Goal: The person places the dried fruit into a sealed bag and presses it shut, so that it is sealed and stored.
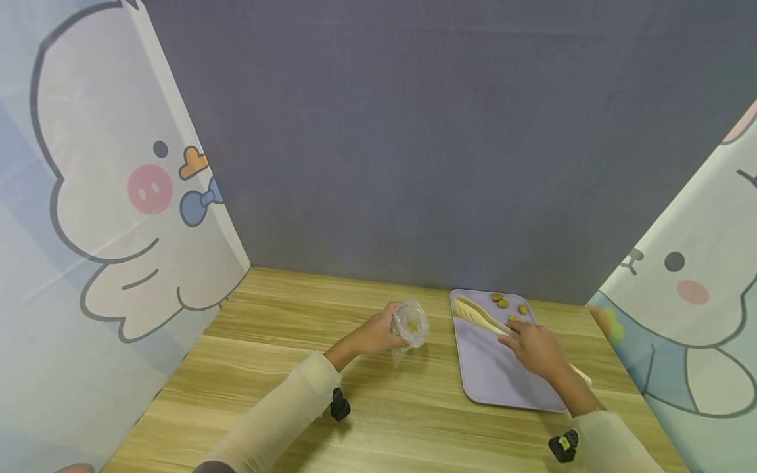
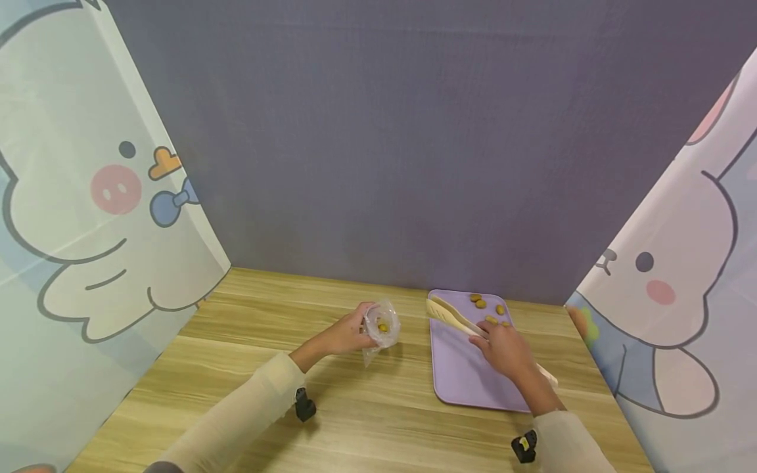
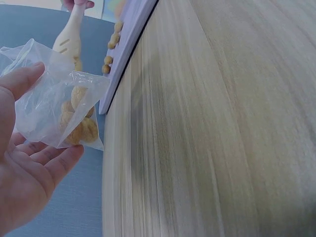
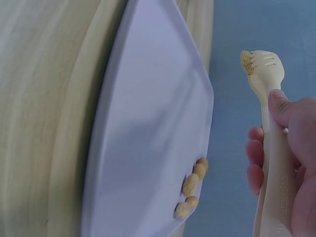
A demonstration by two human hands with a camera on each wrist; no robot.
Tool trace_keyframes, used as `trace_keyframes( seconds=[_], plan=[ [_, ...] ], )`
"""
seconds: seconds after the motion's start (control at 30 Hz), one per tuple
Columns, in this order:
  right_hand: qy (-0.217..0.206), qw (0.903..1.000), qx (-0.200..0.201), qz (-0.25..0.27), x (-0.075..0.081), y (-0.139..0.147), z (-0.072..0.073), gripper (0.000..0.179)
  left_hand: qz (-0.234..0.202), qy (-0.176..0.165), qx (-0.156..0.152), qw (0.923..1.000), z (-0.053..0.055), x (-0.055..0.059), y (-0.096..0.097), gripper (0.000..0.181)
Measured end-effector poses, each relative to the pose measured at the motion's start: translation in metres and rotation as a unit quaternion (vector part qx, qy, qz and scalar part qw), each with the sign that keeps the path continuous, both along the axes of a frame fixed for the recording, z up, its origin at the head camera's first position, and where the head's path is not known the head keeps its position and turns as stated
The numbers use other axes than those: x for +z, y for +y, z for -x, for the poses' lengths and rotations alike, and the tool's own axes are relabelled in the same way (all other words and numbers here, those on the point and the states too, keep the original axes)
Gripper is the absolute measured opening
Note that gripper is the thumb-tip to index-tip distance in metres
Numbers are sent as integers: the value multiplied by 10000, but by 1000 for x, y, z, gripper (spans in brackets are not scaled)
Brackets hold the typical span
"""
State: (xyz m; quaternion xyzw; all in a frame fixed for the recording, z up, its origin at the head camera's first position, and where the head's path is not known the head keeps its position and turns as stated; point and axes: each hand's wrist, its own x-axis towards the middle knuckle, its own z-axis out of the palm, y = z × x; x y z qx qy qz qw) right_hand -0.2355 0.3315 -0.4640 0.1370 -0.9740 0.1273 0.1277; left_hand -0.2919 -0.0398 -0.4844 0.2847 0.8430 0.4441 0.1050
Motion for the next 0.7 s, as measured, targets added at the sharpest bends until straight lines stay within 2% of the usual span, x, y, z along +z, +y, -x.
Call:
trace_keyframes(
  seconds=[0.4, 0.7],
  plan=[
    [230, 9995, 226, 76, 18, -13, -5, 37, 13, 64, -19, 10000, 0, 0, 2, 90],
    [325, 9992, 221, 74, 28, -22, -8, 38, 3, 76, 13, 10000, 0, 1, 3, 89]
  ],
)
